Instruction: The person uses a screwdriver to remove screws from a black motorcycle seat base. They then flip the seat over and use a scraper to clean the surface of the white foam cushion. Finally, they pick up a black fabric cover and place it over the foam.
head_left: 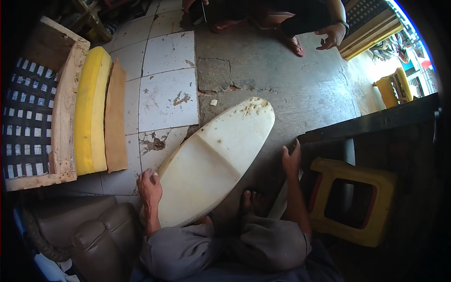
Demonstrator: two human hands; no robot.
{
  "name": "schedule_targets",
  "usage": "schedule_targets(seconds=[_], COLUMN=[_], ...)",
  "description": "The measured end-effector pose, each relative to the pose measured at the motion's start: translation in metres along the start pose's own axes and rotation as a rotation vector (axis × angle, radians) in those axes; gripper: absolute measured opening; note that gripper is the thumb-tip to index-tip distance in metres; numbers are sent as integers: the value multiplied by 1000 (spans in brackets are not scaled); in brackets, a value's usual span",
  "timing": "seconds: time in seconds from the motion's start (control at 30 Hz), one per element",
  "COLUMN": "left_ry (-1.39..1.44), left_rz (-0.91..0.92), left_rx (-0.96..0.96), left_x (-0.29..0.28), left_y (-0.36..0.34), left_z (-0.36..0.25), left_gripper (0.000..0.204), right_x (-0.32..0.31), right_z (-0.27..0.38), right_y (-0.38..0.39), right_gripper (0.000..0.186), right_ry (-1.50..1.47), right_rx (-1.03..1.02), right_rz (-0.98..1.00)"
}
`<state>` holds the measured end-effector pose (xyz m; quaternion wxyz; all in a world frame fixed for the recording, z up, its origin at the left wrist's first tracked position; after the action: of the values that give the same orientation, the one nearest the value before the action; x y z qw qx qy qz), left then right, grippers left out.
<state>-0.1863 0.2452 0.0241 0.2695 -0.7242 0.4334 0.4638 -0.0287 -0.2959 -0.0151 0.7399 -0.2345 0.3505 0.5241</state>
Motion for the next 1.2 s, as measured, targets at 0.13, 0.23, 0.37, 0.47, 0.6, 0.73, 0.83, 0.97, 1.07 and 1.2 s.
schedule_targets(seconds=[0.13,0.23,0.37,0.47,0.6,0.73,0.83,0.97,1.07,1.2], left_ry=[305,426,522,592,932,1646,1740,1454,1373,945], left_rz=[56,157,493,602,1423,1670,1398,826,714,659], left_rx=[218,524,600,703,126,-267,-24,307,474,722], left_x=[-50,-59,-47,-40,6,-22,-47,-55,-35,-23], left_y=[-47,-72,-80,-59,-31,-17,-30,-39,-20,-11], left_z=[-83,-151,-209,-240,-263,-301,-299,-282,-266,-240], left_gripper=[25,24,22,24,53,70,68,64,63,53], right_x=[-18,-35,-63,-91,-129,-126,-97,-84,-36,-4], right_z=[-5,-38,-55,24,153,239,262,249,250,230], right_y=[94,122,117,104,110,126,151,135,107,81], right_gripper=[110,119,120,114,93,65,64,75,70,59], right_ry=[383,373,246,215,-409,-10,88,-243,-1051,-1044], right_rx=[312,380,253,38,-493,-1343,-1282,-1006,-237,62], right_rz=[119,146,63,-117,-137,85,593,357,484,681])
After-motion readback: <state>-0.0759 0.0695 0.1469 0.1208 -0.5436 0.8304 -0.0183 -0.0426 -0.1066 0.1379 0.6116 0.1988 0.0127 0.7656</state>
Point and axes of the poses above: each hand's wrist, its own y-axis away from the middle knuckle, its own x-axis out of the palm, z = x × y, the point moved 2 cm from there along -y, towards the middle knuckle, and after that the axes turned 2 degrees about z, right-handed, at the moved point
